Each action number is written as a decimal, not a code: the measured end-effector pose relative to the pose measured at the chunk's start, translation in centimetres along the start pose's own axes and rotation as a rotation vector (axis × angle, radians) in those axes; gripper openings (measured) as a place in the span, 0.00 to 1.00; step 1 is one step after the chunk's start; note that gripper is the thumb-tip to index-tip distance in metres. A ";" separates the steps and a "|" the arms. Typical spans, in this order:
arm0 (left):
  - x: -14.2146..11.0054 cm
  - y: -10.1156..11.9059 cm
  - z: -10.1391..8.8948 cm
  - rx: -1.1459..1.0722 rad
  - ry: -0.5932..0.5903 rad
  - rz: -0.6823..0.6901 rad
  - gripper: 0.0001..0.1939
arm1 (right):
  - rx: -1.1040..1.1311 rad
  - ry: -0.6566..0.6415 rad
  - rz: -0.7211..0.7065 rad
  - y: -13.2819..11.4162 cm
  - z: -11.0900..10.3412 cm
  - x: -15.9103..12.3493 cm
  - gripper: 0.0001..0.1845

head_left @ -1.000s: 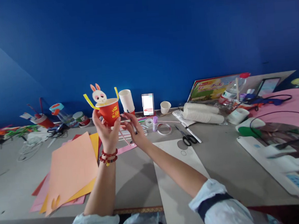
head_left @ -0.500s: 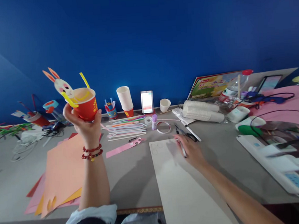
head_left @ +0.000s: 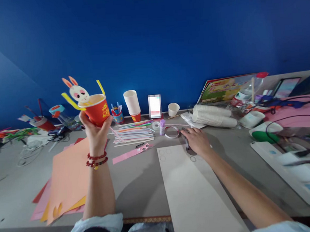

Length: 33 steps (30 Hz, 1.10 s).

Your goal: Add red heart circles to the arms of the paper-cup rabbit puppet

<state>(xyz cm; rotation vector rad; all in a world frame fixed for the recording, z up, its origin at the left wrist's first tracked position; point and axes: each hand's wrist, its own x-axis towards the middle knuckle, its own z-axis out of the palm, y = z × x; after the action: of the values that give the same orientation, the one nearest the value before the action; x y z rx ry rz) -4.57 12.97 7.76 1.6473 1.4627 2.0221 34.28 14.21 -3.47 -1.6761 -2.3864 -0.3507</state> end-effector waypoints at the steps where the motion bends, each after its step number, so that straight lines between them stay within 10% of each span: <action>1: -0.1 0.0 0.2 -0.029 0.013 0.010 0.36 | 0.005 0.007 0.010 -0.3 -0.2 0.0 0.19; 8: -0.4 -0.8 1.5 -0.016 0.047 0.065 0.33 | 0.603 0.058 -0.097 -6.4 -1.6 0.0 0.14; 15: -0.8 -0.4 2.5 -0.285 -0.041 0.012 0.29 | 1.139 -0.228 -0.097 -12.6 -2.2 1.7 0.25; 24: -0.5 -1.1 2.2 -0.246 -0.014 0.017 0.29 | 0.676 -0.397 -0.480 -12.9 -3.4 -4.8 0.21; 33: -0.7 -0.7 2.3 -0.289 -0.077 -0.067 0.30 | 0.800 -0.194 -0.395 -14.5 -3.5 -5.2 0.18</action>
<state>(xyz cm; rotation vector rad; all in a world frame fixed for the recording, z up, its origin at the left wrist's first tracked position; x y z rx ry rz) -2.76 14.19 6.63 1.5176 1.1218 1.9990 22.49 3.76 -2.81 -0.9083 -2.4693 0.6639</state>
